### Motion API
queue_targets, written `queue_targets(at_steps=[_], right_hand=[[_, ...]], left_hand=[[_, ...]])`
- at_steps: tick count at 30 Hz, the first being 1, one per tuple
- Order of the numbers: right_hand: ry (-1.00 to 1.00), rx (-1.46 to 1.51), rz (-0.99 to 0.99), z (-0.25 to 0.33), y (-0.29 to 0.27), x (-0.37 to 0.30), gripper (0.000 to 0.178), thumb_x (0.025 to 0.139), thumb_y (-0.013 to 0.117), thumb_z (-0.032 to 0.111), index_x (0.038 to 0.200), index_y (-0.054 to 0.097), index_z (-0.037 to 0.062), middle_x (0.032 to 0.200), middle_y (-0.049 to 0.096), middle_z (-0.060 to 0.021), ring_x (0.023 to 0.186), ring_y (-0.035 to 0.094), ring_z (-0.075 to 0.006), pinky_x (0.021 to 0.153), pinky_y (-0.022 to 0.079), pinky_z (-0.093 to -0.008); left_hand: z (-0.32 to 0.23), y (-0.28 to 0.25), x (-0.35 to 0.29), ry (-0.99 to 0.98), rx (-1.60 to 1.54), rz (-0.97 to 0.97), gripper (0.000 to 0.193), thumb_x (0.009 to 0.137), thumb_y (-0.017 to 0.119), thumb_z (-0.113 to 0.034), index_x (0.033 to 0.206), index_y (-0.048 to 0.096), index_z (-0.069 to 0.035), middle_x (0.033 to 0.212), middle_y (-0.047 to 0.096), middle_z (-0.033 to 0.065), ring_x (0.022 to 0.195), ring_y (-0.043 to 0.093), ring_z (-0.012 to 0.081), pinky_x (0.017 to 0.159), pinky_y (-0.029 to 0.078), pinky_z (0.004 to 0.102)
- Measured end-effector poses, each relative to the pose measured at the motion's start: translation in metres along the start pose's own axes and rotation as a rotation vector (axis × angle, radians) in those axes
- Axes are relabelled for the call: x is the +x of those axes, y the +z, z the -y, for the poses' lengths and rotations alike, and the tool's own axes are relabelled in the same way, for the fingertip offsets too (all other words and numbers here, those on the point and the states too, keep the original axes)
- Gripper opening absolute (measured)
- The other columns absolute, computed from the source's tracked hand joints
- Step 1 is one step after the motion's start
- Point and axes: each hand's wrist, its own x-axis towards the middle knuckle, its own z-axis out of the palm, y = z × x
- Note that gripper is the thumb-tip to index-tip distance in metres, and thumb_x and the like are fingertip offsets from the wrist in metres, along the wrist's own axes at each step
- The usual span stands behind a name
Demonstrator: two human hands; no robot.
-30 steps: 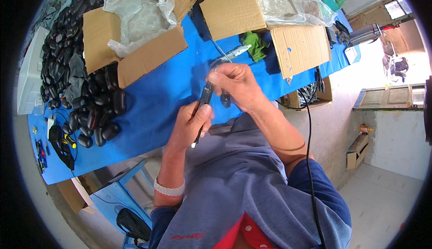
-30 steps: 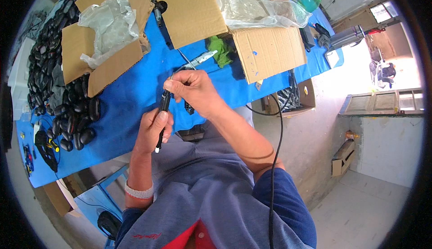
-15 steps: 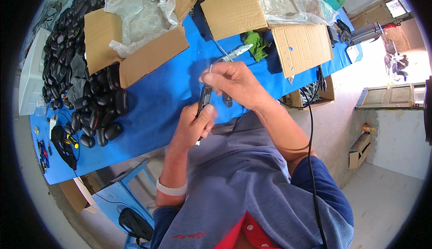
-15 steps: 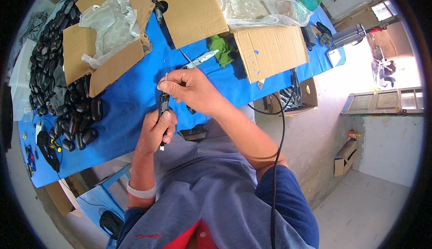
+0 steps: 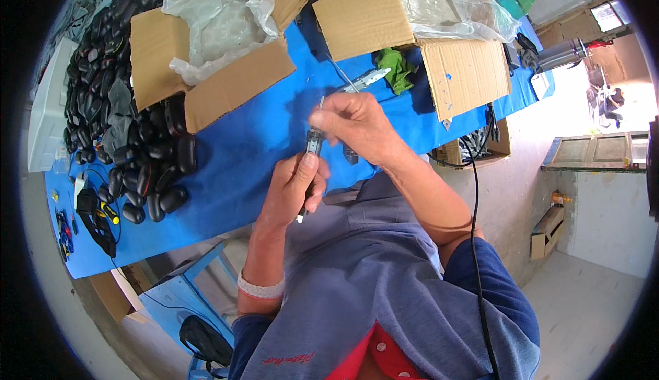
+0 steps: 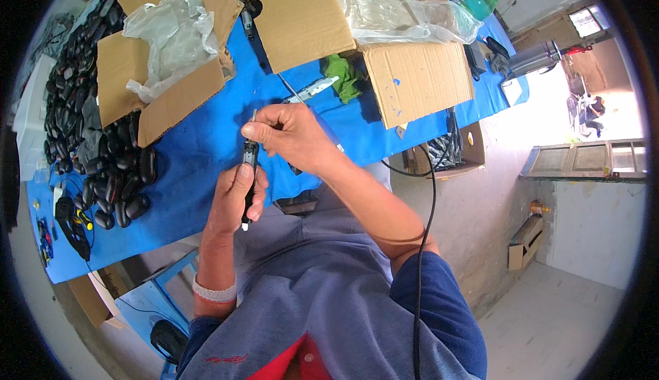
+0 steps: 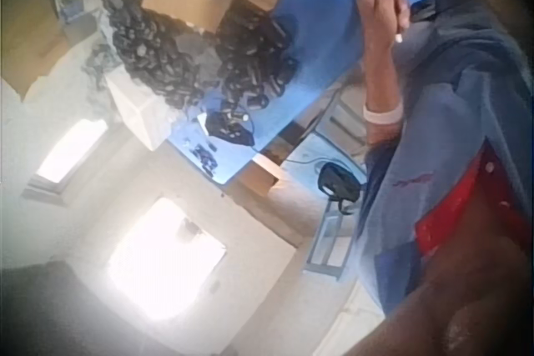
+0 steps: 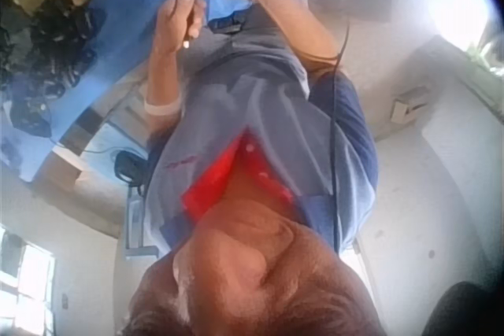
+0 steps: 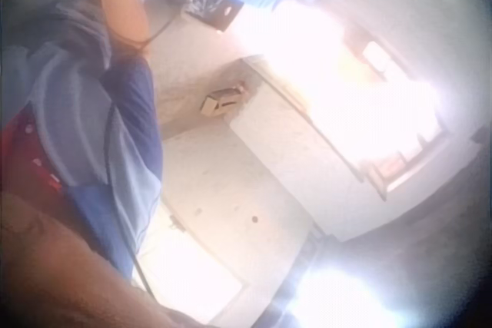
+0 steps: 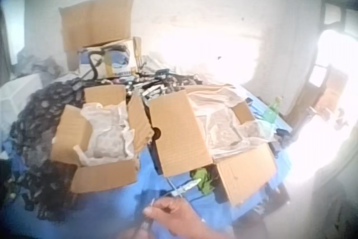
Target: The person uses a screwdriver and small pliers to assemble electronic components at a table, then places the items into a cardboard box.
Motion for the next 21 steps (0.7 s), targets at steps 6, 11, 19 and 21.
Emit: queue_targets(at_steps=[6, 11, 19, 21], right_hand=[[-0.008, 0.146, 0.106, -0.004, -0.002, 0.002, 0.021, 0.091, 0.062, 0.022, 0.091, 0.068, 0.0020, 0.070, 0.058, -0.0005, 0.064, 0.053, -0.0069, 0.058, 0.042, -0.0219], [0.026, 0.162, 0.143, -0.004, -0.002, 0.002, 0.021, 0.092, 0.061, 0.022, 0.095, 0.067, 0.0016, 0.077, 0.060, -0.0010, 0.067, 0.054, -0.0078, 0.060, 0.044, -0.0220], [-0.064, 0.205, 0.110, -0.019, 0.000, 0.004, 0.022, 0.091, 0.062, 0.022, 0.093, 0.065, 0.0001, 0.080, 0.061, -0.0017, 0.069, 0.055, -0.0081, 0.062, 0.045, -0.0220], [-0.050, 0.201, 0.109, -0.019, -0.002, 0.004, 0.023, 0.092, 0.061, 0.022, 0.094, 0.065, -0.0001, 0.079, 0.061, -0.0020, 0.069, 0.055, -0.0082, 0.063, 0.045, -0.0225]], left_hand=[[0.000, -0.006, -0.001, -0.073, -0.142, 0.024, 0.043, 0.102, 0.037, -0.037, 0.081, 0.052, -0.002, 0.053, 0.045, 0.0014, 0.040, 0.040, 0.0067, 0.038, 0.034, 0.0223], [-0.002, -0.005, -0.001, -0.083, -0.166, 0.027, 0.044, 0.101, 0.038, -0.038, 0.080, 0.052, -0.002, 0.054, 0.045, 0.0015, 0.039, 0.039, 0.0065, 0.036, 0.034, 0.0224], [-0.002, -0.005, 0.001, -0.090, -0.094, 0.012, 0.044, 0.101, 0.039, -0.038, 0.080, 0.052, -0.002, 0.054, 0.045, 0.0011, 0.038, 0.038, 0.0063, 0.036, 0.033, 0.0227], [-0.002, -0.004, 0.001, -0.087, -0.085, 0.009, 0.044, 0.101, 0.039, -0.039, 0.080, 0.051, -0.002, 0.053, 0.045, 0.0010, 0.038, 0.038, 0.0063, 0.036, 0.033, 0.0227]])
